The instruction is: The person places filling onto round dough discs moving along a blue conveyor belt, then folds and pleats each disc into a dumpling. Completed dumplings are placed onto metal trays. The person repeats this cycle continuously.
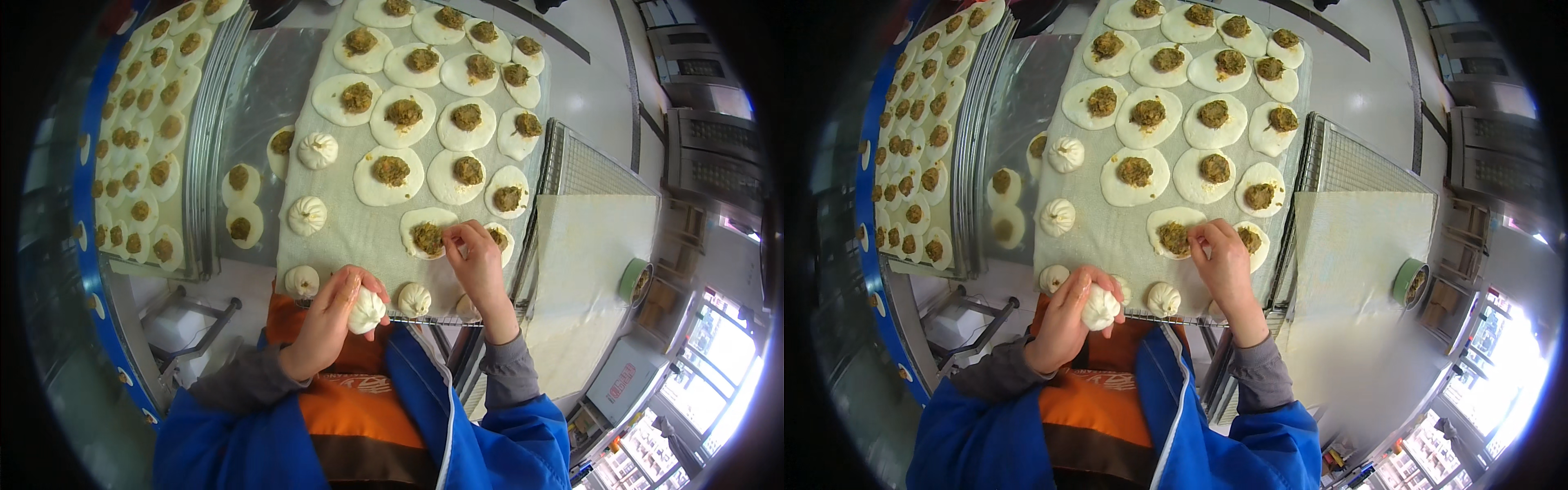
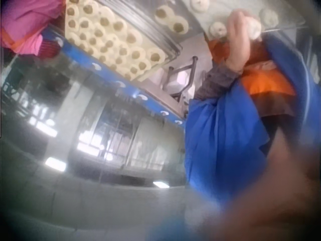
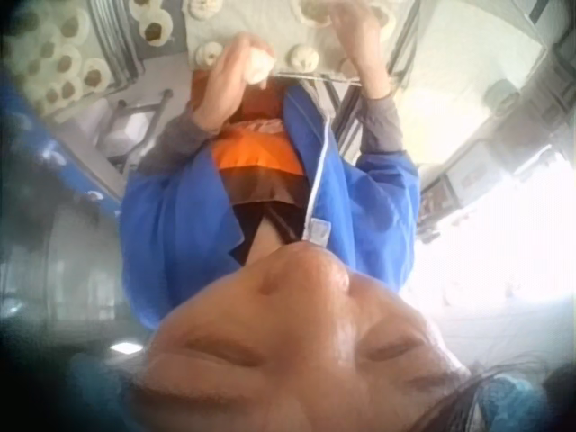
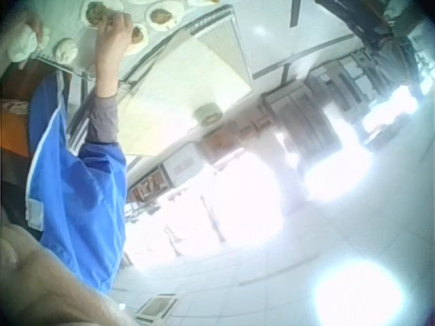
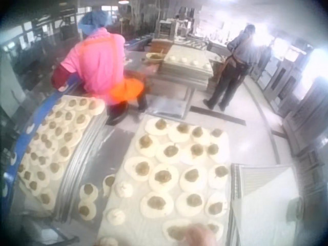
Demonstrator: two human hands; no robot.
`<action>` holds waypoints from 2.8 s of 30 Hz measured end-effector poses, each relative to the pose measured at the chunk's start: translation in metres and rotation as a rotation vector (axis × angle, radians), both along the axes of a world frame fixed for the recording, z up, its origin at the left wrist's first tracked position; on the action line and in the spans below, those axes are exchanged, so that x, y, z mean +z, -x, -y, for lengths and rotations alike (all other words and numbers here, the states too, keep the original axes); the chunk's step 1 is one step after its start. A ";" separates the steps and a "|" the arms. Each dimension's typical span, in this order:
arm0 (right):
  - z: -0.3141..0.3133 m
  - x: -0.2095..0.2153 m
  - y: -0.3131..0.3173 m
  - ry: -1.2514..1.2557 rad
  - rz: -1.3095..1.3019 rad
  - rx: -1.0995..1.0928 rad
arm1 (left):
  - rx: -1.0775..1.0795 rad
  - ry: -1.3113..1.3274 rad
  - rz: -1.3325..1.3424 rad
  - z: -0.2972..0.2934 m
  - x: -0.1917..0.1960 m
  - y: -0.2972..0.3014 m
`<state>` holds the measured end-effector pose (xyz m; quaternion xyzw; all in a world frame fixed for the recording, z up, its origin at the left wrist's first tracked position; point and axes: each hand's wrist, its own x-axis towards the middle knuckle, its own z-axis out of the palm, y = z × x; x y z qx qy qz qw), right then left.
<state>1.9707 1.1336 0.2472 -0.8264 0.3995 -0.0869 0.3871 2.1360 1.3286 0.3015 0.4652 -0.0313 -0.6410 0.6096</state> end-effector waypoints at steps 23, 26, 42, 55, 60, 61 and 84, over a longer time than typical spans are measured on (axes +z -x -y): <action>-0.051 0.079 -0.032 -0.136 0.369 0.190 | 0.021 0.049 -0.163 0.022 -0.015 0.003; -0.060 0.088 -0.040 0.198 0.286 0.344 | 0.085 0.085 -0.196 0.017 -0.013 0.002; -0.074 0.044 -0.066 -0.008 0.139 0.315 | 0.075 0.055 0.273 -0.030 -0.001 -0.037; -0.167 0.019 -0.207 -0.408 0.164 0.416 | 0.932 -0.584 1.268 -0.343 -0.107 -0.392; -0.248 -0.090 -0.305 -0.708 0.114 0.086 | 0.615 -0.806 1.185 -0.399 -0.191 -0.485; -0.254 -0.102 -0.314 -0.773 0.069 -0.024 | 0.555 -0.813 1.152 -0.406 -0.194 -0.499; -0.303 -0.117 -0.346 -0.686 0.215 -0.361 | 0.080 -0.869 1.308 -0.410 -0.216 -0.590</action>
